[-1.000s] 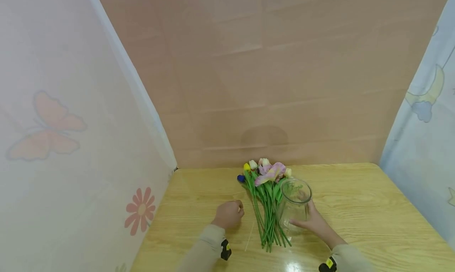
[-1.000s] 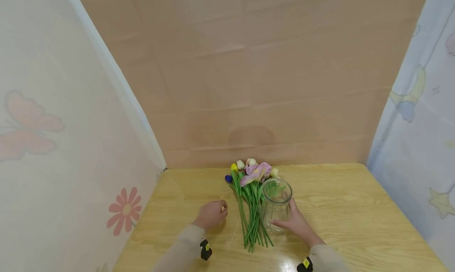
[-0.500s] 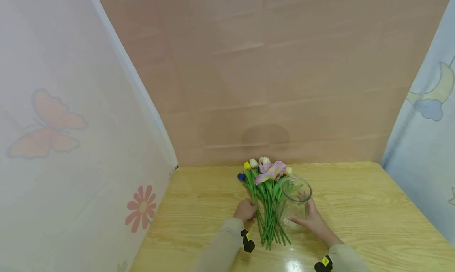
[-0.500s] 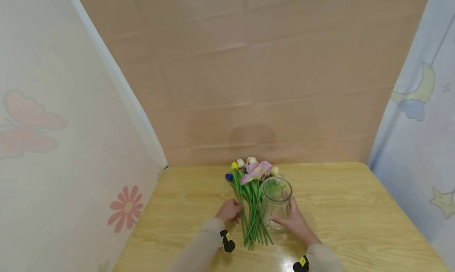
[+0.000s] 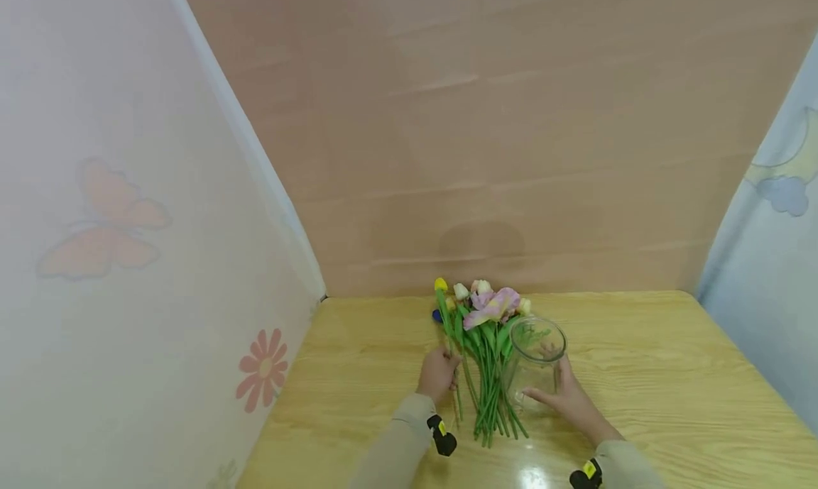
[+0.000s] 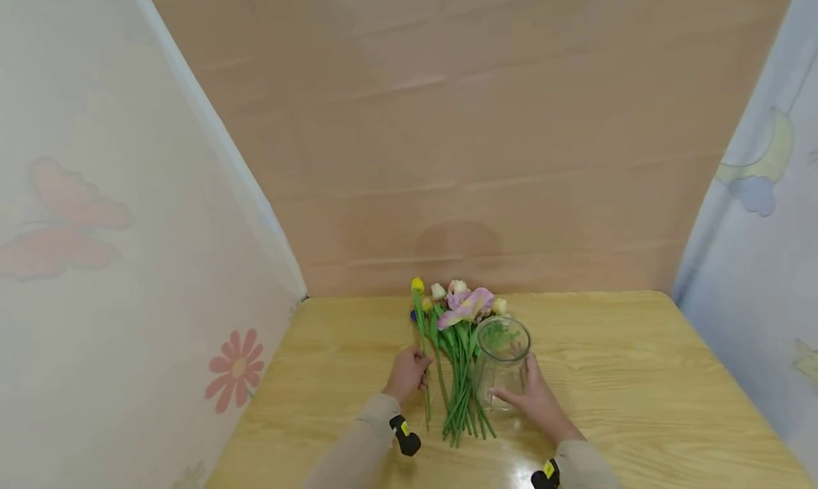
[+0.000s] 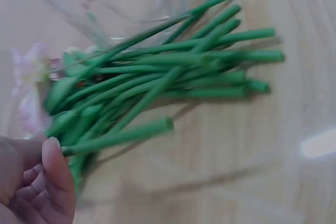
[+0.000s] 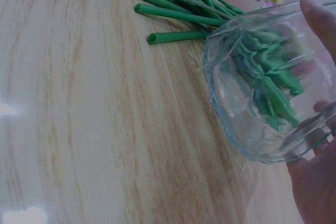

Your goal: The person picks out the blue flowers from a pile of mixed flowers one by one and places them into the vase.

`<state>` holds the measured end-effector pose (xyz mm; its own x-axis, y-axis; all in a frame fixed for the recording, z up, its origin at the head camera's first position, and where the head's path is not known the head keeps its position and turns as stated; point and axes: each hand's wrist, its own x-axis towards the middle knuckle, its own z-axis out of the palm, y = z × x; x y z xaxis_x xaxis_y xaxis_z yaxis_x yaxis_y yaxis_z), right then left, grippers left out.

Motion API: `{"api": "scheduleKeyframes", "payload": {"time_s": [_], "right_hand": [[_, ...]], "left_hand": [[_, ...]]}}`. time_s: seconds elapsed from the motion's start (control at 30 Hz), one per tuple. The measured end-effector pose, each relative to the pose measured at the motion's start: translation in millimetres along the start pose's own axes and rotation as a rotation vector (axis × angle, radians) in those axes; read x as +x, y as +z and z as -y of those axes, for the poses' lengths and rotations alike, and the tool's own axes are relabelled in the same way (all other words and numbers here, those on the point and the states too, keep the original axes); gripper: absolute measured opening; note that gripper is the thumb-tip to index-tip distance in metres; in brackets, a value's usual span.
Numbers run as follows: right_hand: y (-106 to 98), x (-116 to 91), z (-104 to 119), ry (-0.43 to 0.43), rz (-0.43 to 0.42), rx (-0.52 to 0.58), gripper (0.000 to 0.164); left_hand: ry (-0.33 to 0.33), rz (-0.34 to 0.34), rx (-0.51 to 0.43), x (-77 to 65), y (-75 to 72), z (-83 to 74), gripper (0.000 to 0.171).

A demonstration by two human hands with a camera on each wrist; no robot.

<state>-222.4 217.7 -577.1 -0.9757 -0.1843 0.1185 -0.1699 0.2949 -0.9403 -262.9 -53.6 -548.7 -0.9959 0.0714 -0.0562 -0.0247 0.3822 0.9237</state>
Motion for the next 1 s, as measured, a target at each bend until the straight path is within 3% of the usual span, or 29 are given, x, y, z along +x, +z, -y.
{"api": "scheduleKeyframes", "payload": {"time_s": [0.1,0.17,0.3,0.37,0.43,0.53,0.63,0.9,1.0], "right_hand": [[-1.9,-0.4,1.0,-0.001,0.002,-0.017,0.106],[-2.5,-0.5,1.5,0.007,0.002,-0.024,0.108],[-3.1,0.0,3.0,0.022,0.003,-0.045,0.108],[-3.2,-0.1,3.8,0.032,0.007,-0.043,0.107],[-3.3,-0.6,4.5,0.039,0.009,-0.043,0.106],[-3.7,-1.7,4.8,0.035,0.009,-0.038,0.105],[-5.2,-2.3,5.7,0.016,0.007,-0.042,0.105],[-5.3,-2.0,3.9,0.02,0.011,-0.035,0.102],[-3.2,-1.6,3.0,0.047,0.02,-0.038,0.103]], "left_hand": [[0.044,-0.06,0.093,3.0,-18.3,-5.5,0.019],[0.098,-0.146,0.256,7.4,-33.4,-4.5,0.02],[0.198,-0.368,0.673,15.7,-66.1,9.9,0.027],[0.203,-0.444,0.823,18.0,-80.2,20.9,0.029],[0.184,-0.485,0.908,17.2,-91.5,30.9,0.028],[0.125,-0.483,0.997,13.1,-101.6,42.8,0.022],[0.067,-0.436,1.026,8.8,-105.2,50.6,0.017],[-0.081,-0.291,1.004,12.2,-104.2,75.2,0.011],[-0.13,-0.269,0.981,14.0,-104.4,83.0,0.012]]}}
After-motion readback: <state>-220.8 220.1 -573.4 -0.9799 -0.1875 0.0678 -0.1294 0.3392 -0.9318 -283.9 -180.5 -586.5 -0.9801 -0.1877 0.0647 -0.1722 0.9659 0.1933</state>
